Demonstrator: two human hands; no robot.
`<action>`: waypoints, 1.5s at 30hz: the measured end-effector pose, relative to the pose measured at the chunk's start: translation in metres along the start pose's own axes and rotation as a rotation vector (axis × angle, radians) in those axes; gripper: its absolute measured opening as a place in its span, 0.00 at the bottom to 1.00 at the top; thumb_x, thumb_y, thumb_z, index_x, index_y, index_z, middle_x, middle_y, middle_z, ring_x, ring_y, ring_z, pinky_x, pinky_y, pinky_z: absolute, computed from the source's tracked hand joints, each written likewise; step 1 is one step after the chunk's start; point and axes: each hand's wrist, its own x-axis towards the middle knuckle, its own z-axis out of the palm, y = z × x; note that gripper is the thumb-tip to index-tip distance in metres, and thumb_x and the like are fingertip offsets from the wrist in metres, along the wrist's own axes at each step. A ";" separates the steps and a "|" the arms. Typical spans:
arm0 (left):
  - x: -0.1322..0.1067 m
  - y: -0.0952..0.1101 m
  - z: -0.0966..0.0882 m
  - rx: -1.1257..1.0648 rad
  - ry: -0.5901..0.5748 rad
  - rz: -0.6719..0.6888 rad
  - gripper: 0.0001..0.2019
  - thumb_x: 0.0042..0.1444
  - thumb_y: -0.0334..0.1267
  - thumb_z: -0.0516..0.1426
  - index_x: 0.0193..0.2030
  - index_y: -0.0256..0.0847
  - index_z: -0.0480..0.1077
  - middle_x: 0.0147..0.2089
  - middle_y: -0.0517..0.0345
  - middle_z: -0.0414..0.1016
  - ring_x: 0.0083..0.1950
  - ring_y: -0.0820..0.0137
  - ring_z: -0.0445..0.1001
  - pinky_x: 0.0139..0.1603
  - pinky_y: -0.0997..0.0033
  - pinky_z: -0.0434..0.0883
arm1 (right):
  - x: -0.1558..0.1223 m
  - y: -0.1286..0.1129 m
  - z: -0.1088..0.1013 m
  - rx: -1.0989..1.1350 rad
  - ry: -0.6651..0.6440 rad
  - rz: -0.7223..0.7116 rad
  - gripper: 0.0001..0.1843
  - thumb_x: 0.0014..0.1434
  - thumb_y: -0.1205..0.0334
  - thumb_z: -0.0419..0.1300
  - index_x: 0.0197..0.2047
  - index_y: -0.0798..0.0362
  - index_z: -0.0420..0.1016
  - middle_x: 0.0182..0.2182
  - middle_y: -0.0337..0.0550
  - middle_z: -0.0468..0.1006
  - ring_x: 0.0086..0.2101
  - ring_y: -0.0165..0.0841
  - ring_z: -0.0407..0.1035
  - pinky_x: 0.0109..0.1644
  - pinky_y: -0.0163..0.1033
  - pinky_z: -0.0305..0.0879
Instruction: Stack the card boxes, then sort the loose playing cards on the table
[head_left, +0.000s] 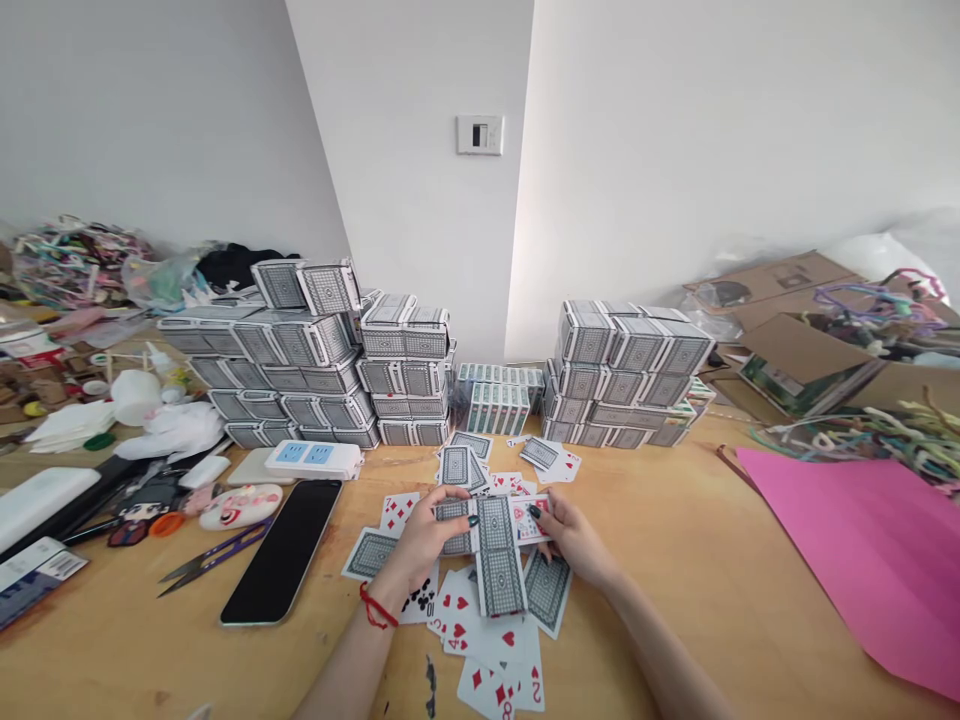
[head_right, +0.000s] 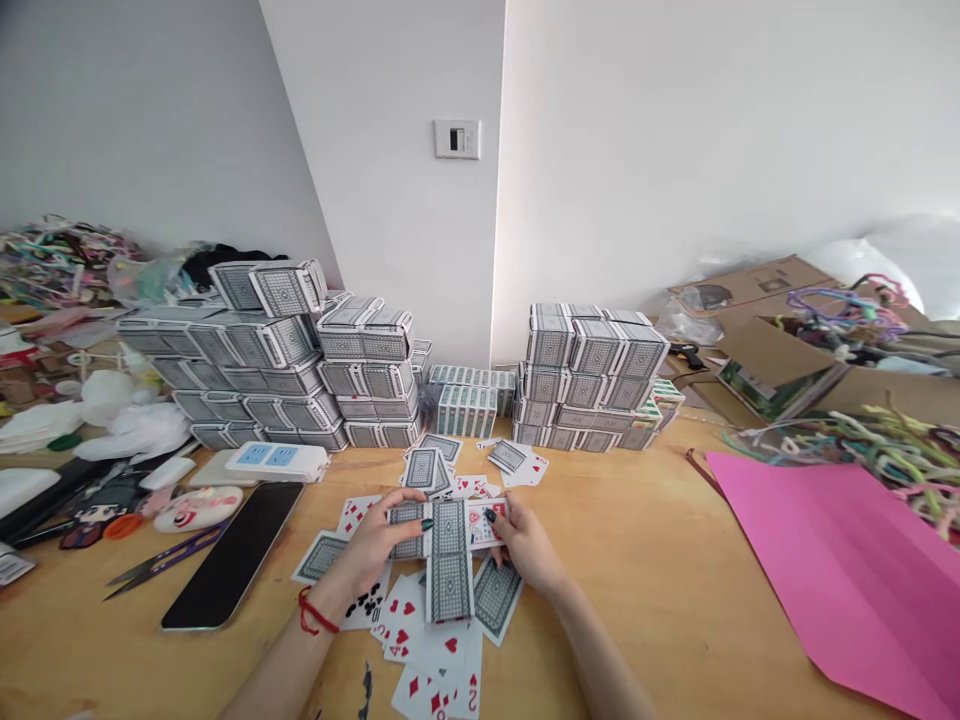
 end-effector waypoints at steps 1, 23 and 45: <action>0.000 0.000 0.000 0.013 0.002 0.006 0.12 0.38 0.35 0.59 0.33 0.40 0.68 0.42 0.55 0.69 0.40 0.65 0.68 0.37 0.70 0.64 | 0.000 0.000 0.000 -0.007 -0.002 0.001 0.16 0.55 0.46 0.49 0.29 0.50 0.53 0.09 0.24 0.59 0.11 0.22 0.50 0.17 0.29 0.43; 0.000 -0.004 0.002 0.140 0.066 0.013 0.12 0.37 0.36 0.60 0.32 0.41 0.67 0.43 0.55 0.67 0.46 0.61 0.65 0.40 0.69 0.63 | -0.004 -0.003 0.008 0.045 -0.052 0.009 0.20 0.54 0.41 0.47 0.33 0.49 0.50 0.07 0.23 0.60 0.08 0.22 0.50 0.13 0.27 0.41; 0.000 -0.002 -0.002 0.033 0.000 -0.027 0.14 0.36 0.36 0.62 0.34 0.40 0.68 0.43 0.55 0.69 0.39 0.65 0.69 0.36 0.71 0.65 | -0.002 0.001 0.004 0.211 0.034 0.010 0.18 0.52 0.46 0.55 0.29 0.51 0.55 0.08 0.26 0.59 0.08 0.21 0.49 0.14 0.29 0.35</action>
